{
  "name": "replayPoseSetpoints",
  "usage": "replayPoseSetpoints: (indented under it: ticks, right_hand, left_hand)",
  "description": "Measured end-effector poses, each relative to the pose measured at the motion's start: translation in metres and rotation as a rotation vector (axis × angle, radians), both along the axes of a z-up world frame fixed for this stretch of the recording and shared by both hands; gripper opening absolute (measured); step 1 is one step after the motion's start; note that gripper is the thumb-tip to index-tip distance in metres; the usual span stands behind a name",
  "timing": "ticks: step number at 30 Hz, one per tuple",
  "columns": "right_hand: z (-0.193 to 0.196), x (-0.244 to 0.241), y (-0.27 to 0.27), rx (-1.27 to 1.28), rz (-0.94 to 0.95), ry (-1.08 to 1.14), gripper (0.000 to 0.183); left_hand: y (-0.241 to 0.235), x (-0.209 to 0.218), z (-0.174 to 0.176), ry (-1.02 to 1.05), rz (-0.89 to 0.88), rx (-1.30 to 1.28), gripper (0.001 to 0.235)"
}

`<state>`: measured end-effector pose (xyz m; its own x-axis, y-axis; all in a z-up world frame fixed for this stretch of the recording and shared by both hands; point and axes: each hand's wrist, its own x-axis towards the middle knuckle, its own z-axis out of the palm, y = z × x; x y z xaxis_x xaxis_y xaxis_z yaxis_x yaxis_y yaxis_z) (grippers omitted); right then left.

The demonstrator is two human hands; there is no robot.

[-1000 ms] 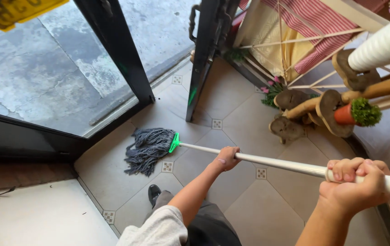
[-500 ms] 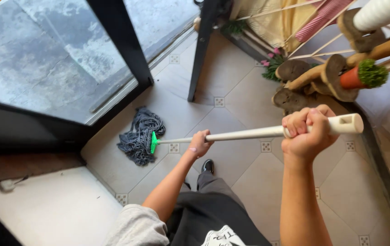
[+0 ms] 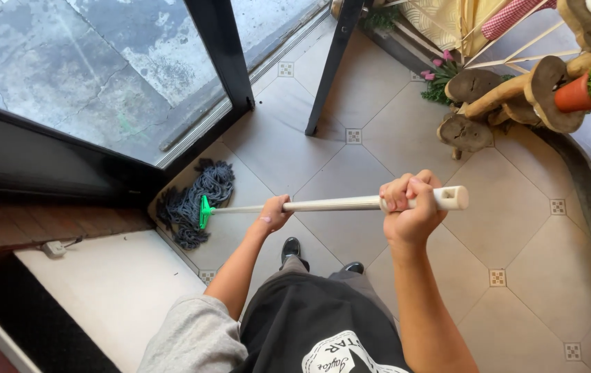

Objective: Mopping the tiled floor of a restaurant dining area.

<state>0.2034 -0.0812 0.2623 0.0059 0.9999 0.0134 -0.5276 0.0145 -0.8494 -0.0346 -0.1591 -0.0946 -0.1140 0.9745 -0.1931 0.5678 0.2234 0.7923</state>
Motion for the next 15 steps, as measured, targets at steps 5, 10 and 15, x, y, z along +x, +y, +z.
replayPoseSetpoints:
  ticks: [5,10,15]
  right_hand:
    - [0.004,0.025,-0.012,-0.010,0.006,-0.030,0.020]
    - [0.001,0.096,-0.013,0.025,-0.131,-0.060,0.017]
    - [0.015,0.197,-0.023,0.015,-0.252,-0.060,0.024]
  left_hand:
    - [-0.004,0.020,-0.005,0.047,-0.053,-0.037,0.023]
    - [0.016,0.090,-0.004,0.049,-0.077,0.069,0.018]
    - [0.054,0.194,0.009,0.057,-0.183,0.156,0.019]
